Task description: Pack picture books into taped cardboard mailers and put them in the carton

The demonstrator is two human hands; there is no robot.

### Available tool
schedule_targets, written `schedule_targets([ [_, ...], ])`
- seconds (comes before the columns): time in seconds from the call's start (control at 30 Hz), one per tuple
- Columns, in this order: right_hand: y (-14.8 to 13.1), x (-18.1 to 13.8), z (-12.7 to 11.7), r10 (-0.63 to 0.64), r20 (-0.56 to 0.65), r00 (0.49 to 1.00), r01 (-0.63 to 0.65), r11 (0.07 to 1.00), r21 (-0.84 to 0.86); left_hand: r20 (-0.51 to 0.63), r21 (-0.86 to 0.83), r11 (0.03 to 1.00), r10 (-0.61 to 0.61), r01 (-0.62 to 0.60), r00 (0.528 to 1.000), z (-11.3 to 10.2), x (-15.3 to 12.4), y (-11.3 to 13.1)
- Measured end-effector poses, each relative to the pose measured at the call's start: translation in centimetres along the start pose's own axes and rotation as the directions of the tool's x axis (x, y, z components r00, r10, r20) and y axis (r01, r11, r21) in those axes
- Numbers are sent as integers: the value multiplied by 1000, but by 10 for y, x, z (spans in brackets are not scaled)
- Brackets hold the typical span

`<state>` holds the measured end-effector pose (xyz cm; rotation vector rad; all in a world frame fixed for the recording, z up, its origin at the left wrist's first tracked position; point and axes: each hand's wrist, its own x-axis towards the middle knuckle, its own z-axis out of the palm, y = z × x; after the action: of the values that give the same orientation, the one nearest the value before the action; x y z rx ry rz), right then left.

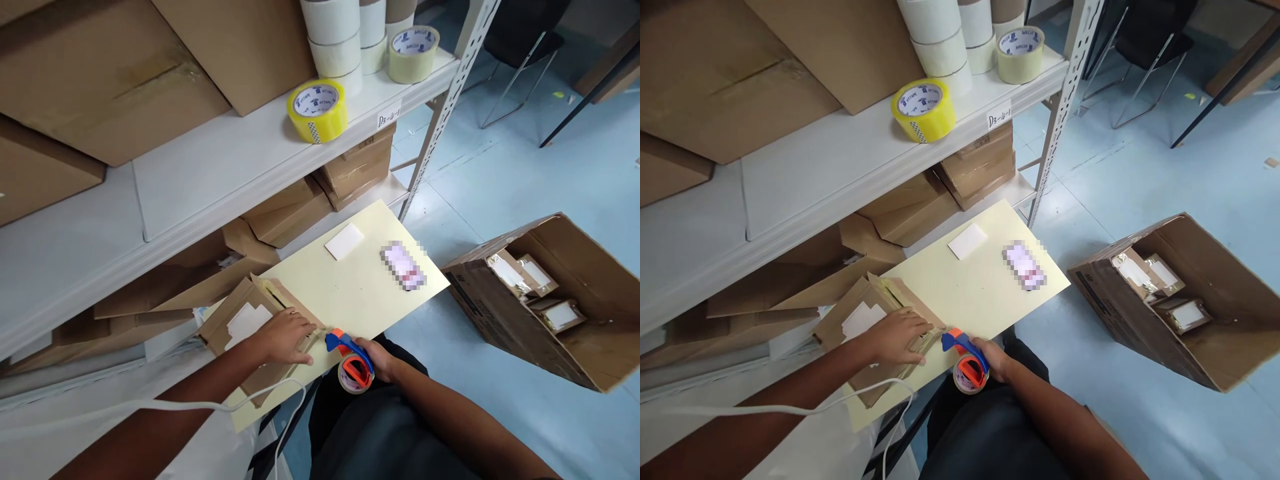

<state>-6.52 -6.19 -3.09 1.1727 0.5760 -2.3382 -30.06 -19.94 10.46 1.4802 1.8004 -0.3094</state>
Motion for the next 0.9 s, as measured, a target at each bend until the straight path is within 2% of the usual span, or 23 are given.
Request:
schedule_targets([
  [0.1, -5, -1, 3, 25, 13, 1000, -25, 1000, -1, -43, 70, 995, -64, 67, 997, 3, 6, 10],
  [0.2, -19, 3, 11, 15, 50, 999, -17, 999, 49, -113, 80, 972, -210, 219, 971, -6, 17, -4],
  [0.27, -36, 11, 19, -14, 74, 997, 8, 997, 83, -171, 56, 926, -359, 373, 917, -15, 26, -17],
  [0.33, -56, 20, 30, -57, 80, 995, 49, 995, 92, -211, 16, 862, -493, 507, 844, -25, 35, -29],
  [0.43, -81, 34, 46, -109, 57, 992, 106, 992, 68, -246, -83, 774, -627, 628, 739, -36, 47, -41],
  [0.5, -87, 40, 53, -123, 63, 990, 120, 992, 45, -260, -149, 722, -688, 676, 678, -40, 53, -45],
  [0.57, -82, 39, 55, -105, 83, 991, 103, 994, 35, -264, -176, 699, -712, 694, 651, -41, 58, -47],
  [0.67, -58, 28, 46, -29, 88, 996, 24, 998, 60, -251, -196, 680, -731, 707, 634, -37, 61, -49],
  [0.83, -1, 2, 6, 45, 42, 998, -46, 999, 18, -213, -251, 599, -800, 760, 561, -35, 58, -66],
  [0.87, 8, -2, -2, 42, 35, 998, -42, 999, -2, -206, -261, 592, -806, 763, 555, -36, 56, -71],
  [0.9, 16, -4, -8, 33, 32, 999, -33, 999, -24, -201, -269, 606, -795, 749, 572, -37, 54, -76],
])
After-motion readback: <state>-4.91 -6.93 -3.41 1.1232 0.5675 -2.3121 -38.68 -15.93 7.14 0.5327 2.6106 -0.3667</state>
